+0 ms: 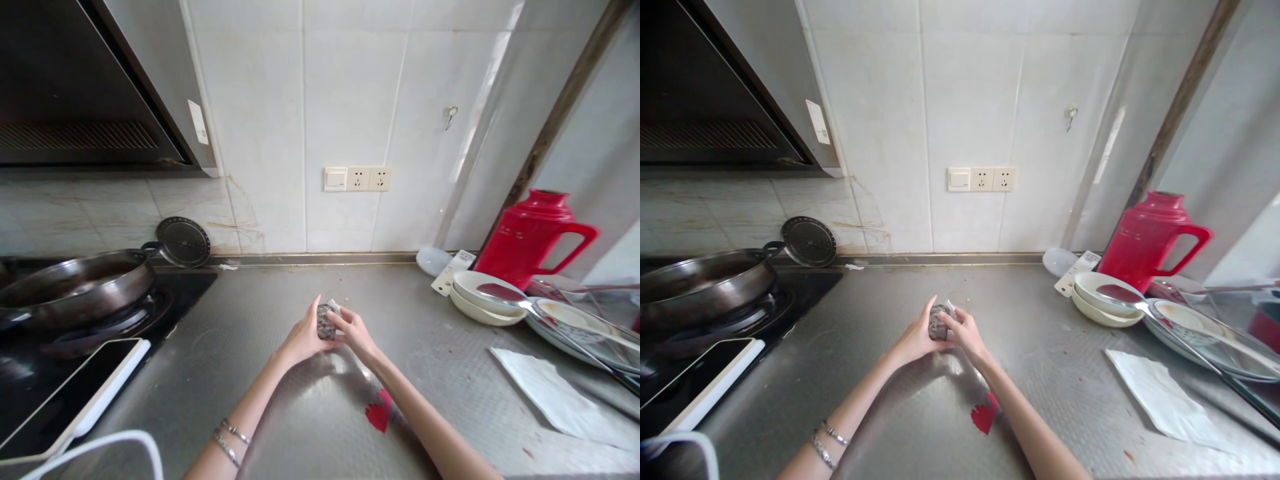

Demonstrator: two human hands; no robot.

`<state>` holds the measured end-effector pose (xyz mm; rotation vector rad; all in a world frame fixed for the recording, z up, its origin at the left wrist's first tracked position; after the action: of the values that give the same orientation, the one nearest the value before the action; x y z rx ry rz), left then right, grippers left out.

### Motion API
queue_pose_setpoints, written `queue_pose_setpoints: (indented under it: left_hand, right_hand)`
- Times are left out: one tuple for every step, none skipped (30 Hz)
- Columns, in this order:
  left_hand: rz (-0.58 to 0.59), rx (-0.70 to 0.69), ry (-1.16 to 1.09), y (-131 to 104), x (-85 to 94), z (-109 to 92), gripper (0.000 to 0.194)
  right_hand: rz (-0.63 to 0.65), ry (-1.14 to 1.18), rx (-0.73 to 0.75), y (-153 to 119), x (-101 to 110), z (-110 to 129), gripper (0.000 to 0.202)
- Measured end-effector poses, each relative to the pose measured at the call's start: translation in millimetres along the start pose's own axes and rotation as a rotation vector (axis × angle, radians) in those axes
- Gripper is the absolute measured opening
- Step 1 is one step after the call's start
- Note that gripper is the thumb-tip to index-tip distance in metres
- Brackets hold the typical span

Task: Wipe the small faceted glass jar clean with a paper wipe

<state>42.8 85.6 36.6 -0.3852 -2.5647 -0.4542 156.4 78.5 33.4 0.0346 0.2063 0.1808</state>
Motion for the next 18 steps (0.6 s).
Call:
queue_pose_setpoints:
  left_hand:
    - [-0.017,-0.018,0.007,0.4,1.0,-0.9,0.110]
    - [-0.039,-0.037,0.010,0.8,2.1,-2.0,0.104]
    - [-0.057,-0.054,0.011,1.2,2.8,-3.3,0.100]
    - [-0.070,-0.068,0.011,1.6,3.0,-4.6,0.097]
    - [-0.083,-0.077,0.011,1.7,3.1,-6.0,0.094]
    - [-0.094,-0.084,0.013,1.7,3.1,-7.6,0.092]
    - [-0.103,-0.090,0.016,1.5,3.1,-9.5,0.091]
    - [-0.111,-0.095,0.016,1.1,3.2,-11.4,0.090]
    - [-0.117,-0.098,0.014,0.7,3.3,-13.0,0.089]
    - [-0.123,-0.098,0.013,0.4,3.6,-14.2,0.088]
    - [-0.127,-0.095,0.014,0.1,3.8,-14.6,0.087]
    - [-0.129,-0.091,0.017,0.1,4.0,-14.3,0.086]
    - [-0.131,-0.086,0.024,0.2,4.2,-13.5,0.085]
    - [-0.135,-0.082,0.032,0.5,4.6,-12.4,0.084]
    - [-0.143,-0.080,0.041,1.0,5.2,-11.0,0.083]
    - [-0.155,-0.078,0.047,1.5,6.1,-9.4,0.083]
    - [-0.169,-0.073,0.052,2.1,7.2,-7.7,0.083]
    - [-0.182,-0.064,0.053,2.7,8.1,-5.8,0.083]
  right_hand:
    - [-0.004,0.004,0.002,-0.2,-0.5,0.6,0.041]
    - [-0.009,0.011,0.003,-0.4,-0.7,1.4,0.041]
    - [-0.014,0.023,0.001,-0.3,-0.8,2.1,0.041]
    - [-0.019,0.035,-0.006,-0.1,-0.4,2.4,0.041]
    - [-0.028,0.042,-0.018,0.4,0.7,2.1,0.041]
    - [-0.041,0.037,-0.031,1.3,2.6,1.3,0.041]
    - [-0.053,0.018,-0.042,2.5,5.1,0.2,0.041]
    - [-0.058,-0.019,-0.043,4.3,7.8,-0.6,0.040]
    - [-0.065,-0.083,-0.025,6.5,11.3,-0.6,0.040]
    - [-0.082,-0.160,0.008,8.8,15.7,0.5,0.039]
    - [-0.105,-0.240,0.050,11.1,20.5,2.3,0.039]
    - [-0.142,-0.315,0.098,12.7,26.0,4.9,0.039]
    - [-0.182,-0.359,0.133,13.6,31.3,6.9,0.039]
    - [-0.225,-0.397,0.183,13.2,36.0,10.7,0.037]
    - [-0.260,-0.438,0.258,11.1,38.3,17.0,0.034]
    - [-0.278,-0.495,0.366,7.0,37.3,25.9,0.030]
    - [-0.282,-0.580,0.504,0.4,32.5,36.7,0.028]
    - [-0.267,-0.685,0.655,-8.3,23.9,46.7,0.027]
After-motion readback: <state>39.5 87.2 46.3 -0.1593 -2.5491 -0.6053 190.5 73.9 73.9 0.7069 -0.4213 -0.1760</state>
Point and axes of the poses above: each hand's wrist, its own y-axis towards the middle knuckle, its own x-axis out of the back of the hand, z = x × y, the point moved 8 cm from there along y, towards the middle knuckle, and after that the axes turned 3 degrees about -y, right-handed, at the moved point
